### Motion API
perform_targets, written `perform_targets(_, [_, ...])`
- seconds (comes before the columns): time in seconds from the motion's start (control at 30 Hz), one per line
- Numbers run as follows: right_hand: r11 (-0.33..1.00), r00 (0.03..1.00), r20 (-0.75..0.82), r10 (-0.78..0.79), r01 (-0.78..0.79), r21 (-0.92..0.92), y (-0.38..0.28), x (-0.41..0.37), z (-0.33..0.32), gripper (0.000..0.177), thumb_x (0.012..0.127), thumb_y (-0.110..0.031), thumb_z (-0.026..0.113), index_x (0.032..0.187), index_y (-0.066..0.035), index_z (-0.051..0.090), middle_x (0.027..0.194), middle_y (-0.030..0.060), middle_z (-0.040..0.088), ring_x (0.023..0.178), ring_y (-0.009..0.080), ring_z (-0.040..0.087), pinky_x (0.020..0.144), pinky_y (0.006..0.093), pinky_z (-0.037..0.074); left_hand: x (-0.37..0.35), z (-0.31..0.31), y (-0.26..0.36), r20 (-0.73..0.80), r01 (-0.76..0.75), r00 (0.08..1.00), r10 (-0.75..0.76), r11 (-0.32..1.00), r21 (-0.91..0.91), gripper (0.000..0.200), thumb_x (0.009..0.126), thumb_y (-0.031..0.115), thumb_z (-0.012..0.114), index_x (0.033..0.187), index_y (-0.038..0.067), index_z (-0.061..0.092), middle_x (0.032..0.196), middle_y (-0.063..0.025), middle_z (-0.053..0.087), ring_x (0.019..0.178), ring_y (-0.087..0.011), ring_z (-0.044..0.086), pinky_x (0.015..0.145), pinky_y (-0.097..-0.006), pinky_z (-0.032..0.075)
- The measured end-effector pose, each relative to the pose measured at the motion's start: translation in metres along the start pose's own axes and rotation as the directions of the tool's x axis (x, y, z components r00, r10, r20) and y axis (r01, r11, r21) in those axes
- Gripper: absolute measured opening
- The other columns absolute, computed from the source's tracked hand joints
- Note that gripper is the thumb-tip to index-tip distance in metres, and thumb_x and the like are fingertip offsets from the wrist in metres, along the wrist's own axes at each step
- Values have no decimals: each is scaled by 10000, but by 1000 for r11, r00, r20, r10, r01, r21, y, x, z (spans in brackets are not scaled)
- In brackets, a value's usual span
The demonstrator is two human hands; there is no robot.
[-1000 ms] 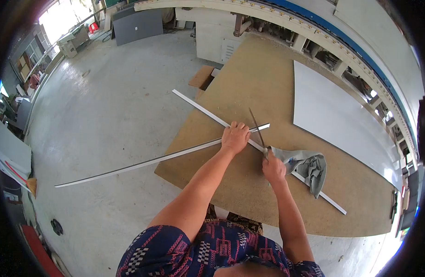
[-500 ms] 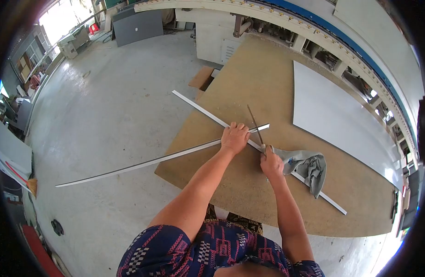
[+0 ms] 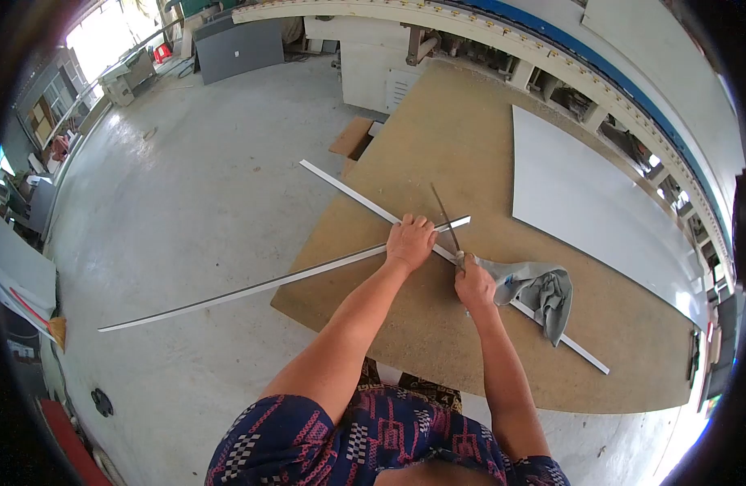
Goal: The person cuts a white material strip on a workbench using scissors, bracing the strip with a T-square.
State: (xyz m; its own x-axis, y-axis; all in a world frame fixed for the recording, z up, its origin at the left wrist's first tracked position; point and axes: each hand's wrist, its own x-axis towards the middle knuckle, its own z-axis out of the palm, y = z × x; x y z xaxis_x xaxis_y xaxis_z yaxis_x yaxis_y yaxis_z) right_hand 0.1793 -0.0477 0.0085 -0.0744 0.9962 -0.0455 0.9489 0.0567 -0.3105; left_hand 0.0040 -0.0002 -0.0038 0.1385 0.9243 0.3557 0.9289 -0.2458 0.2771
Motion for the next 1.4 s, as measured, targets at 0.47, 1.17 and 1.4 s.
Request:
perform_targets(0.47, [1000,1000,16,3,-3,-5,0,-21,-15,403,835,-240,513,1192,-54,489,832,242,633,806,400,621,710,484,483,0,4,-2,-17,-13,1000,13,1000,-15,185,860,299,528,873,125,588,934,-19,557,940,-235,514,760,-391,451])
perform_targets(1.17, [999,998,-36,-47,47,2,-3,3,-1,362,852,-251,503,1149,-45,479,812,239,631,802,400,621,699,495,476,-1,4,-2,-39,-26,999,26,1000,-5,186,854,300,527,862,121,578,917,-25,555,926,-245,517,749,-396,456])
perform_targets(1.4, [1000,1000,-15,-1,1,5,17,-59,-12,397,848,-259,512,1173,-32,481,788,236,630,743,409,619,677,488,481,0,2,-1,-1,1,1000,-1,1000,-11,192,856,304,528,871,120,582,935,-27,557,937,-243,516,760,-394,459])
